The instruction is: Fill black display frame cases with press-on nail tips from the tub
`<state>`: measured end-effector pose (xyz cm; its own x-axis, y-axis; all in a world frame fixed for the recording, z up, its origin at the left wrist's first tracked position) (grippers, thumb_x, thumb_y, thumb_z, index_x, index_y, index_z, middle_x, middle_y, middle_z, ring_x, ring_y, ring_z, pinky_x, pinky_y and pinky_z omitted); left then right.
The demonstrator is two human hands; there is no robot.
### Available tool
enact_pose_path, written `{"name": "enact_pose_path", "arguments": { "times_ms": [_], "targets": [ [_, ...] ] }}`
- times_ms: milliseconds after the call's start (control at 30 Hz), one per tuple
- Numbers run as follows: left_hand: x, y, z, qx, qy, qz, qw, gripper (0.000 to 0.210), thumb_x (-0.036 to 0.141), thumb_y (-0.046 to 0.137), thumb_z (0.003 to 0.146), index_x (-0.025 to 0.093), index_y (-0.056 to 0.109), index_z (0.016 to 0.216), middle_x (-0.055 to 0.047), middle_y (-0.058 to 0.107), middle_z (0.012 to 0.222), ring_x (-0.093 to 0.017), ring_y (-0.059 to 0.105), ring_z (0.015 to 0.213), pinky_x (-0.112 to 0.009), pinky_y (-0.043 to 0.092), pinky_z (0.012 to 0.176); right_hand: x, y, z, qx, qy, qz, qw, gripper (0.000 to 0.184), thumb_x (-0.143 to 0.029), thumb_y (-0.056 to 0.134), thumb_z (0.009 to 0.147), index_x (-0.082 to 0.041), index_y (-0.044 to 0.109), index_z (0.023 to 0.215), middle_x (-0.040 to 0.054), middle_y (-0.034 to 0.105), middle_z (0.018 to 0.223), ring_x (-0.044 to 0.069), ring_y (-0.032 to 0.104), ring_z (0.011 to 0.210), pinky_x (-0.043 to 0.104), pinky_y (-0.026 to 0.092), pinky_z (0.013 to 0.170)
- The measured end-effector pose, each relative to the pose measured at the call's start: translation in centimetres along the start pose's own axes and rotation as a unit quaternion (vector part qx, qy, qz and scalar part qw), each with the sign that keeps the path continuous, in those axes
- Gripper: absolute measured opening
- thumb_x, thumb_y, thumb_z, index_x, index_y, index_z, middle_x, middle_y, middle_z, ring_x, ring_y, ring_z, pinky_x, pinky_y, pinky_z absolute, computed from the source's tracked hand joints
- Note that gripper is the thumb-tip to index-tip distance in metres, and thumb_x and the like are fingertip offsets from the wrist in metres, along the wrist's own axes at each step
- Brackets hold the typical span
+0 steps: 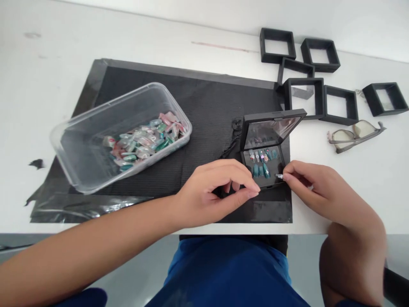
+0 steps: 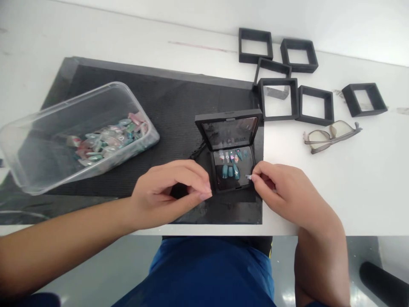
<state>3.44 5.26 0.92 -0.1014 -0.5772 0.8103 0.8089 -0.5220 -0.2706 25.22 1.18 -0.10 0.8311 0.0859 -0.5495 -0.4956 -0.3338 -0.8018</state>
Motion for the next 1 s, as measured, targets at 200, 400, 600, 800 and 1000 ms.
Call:
{"name": "enact_pose_path", "arguments": {
  "times_ms": [200, 400, 600, 800, 1000],
  "targets": [
    [0.1, 1.4, -0.1, -0.075, -0.012, -0.039, 0.996, 0.010, 0.006, 0.073, 0.096, 0.016, 0.073, 0.099, -0.005, 0.081, 0.091, -0.009, 0.073, 0.079, -0.016, 0.060, 0.069, 0.0, 0.2, 0.3, 0.025, 0.021, -0.020, 0.999, 0.027, -0.040, 0.052, 0.104, -0.025, 0.057, 0.081, -0.0057, 0.057, 0.061, 0.012, 0.049, 0.053, 0.029, 0.036, 0.053],
    [-0.2, 1.6, -0.5, -0.072, -0.012, -0.041, 0.997, 0.012, 0.007, 0.076, 0.094, 0.017, 0.072, 0.101, -0.005, 0.080, 0.090, -0.009, 0.072, 0.077, -0.016, 0.058, 0.067, 0.3, -0.6, -0.2, 0.150, -0.021, 0.012, 0.988, 0.018, -0.043, 0.063, 0.102, -0.026, 0.066, 0.098, -0.0071, 0.047, 0.060, 0.012, 0.043, 0.052, 0.028, 0.037, 0.053],
    [-0.1, 1.5, -0.4, -0.080, -0.013, -0.041, 0.996, 0.011, 0.009, 0.076, 0.095, 0.018, 0.073, 0.101, -0.006, 0.080, 0.089, -0.010, 0.072, 0.076, -0.017, 0.059, 0.066, -0.5, -0.1, 0.2, 0.168, -0.085, -0.023, 0.982, 0.017, -0.035, 0.065, 0.103, -0.027, 0.077, 0.112, -0.0026, 0.067, 0.071, 0.013, 0.055, 0.057, 0.028, 0.042, 0.055],
    [0.1, 1.4, -0.5, -0.089, -0.023, -0.049, 0.995, 0.010, 0.009, 0.075, 0.095, 0.018, 0.074, 0.100, -0.005, 0.081, 0.090, -0.011, 0.075, 0.079, -0.017, 0.062, 0.068, -0.4, 0.0, 0.7, 0.158, -0.066, -0.019, 0.985, 0.019, -0.036, 0.064, 0.103, -0.025, 0.075, 0.113, -0.0040, 0.063, 0.067, 0.013, 0.056, 0.056, 0.029, 0.042, 0.055],
    [0.3, 1.8, -0.5, -0.101, -0.024, -0.048, 0.993, 0.012, 0.006, 0.074, 0.095, 0.017, 0.074, 0.100, -0.006, 0.082, 0.092, -0.010, 0.076, 0.083, -0.015, 0.062, 0.070, -0.4, 0.2, 0.9, 0.157, -0.078, -0.036, 0.984, 0.013, -0.034, 0.064, 0.103, -0.026, 0.075, 0.105, -0.0041, 0.064, 0.065, 0.013, 0.053, 0.053, 0.029, 0.040, 0.053]
  ]
}}
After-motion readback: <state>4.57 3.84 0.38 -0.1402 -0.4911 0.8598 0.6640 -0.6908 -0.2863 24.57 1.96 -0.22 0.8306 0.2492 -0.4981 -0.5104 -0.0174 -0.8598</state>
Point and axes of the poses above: each hand's wrist, its own z-axis towards the middle knuckle, its own y-axis out of the palm, x = y × z, the point moved 6 cm from there along z, towards the middle knuckle
